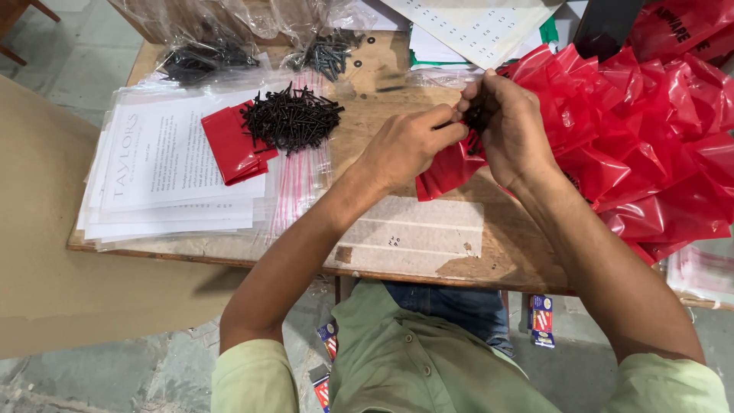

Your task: The person counts black pins from a pile into their hand, then folds a red plastic bag into a bow shape and ties it with a red ribbon. They pull the ribbon tight, trim the ends with scissors, and set the finished bow on the table.

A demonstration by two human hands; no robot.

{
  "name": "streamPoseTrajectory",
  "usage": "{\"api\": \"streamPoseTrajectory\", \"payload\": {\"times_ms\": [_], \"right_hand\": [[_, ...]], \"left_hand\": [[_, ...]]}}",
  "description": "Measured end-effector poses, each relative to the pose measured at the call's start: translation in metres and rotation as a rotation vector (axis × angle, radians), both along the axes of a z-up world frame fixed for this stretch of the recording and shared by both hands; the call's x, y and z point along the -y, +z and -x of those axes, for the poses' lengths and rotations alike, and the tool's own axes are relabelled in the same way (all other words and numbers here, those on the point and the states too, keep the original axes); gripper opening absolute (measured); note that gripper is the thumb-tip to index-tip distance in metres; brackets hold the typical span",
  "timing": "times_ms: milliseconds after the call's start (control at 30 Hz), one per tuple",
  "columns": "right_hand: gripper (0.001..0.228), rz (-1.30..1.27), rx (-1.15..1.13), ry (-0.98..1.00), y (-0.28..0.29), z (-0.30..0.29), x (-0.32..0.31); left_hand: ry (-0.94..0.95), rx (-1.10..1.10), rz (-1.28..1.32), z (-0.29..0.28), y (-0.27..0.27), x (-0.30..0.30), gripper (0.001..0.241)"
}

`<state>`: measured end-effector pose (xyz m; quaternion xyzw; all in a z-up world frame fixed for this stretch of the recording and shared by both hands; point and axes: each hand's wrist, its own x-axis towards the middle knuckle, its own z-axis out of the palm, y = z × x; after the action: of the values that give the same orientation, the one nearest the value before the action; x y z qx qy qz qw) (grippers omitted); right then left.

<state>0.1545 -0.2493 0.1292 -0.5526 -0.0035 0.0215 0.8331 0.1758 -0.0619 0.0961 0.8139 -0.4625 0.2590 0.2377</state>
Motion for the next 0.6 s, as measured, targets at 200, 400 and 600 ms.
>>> {"api": "streamPoseTrajectory", "payload": {"times_ms": [200, 400, 600], "right_hand": [[0.036, 0.019, 0.024, 0.087, 0.008, 0.006, -0.002], [0.042, 0.224, 0.133, 0.092, 0.011, 0.017, 0.010], [0.036, 1.359, 0.726, 0.103, -0.002, 0.037, 0.022]], "left_hand": [[0.004, -0.037, 0.035, -0.003, -0.007, -0.005, 0.021], [0.028, -0.021, 0.042, -0.004, -0.008, -0.008, 0.025], [0.178, 0.050, 0.046, 0.006, 0.001, -0.014, 0.031]]}}
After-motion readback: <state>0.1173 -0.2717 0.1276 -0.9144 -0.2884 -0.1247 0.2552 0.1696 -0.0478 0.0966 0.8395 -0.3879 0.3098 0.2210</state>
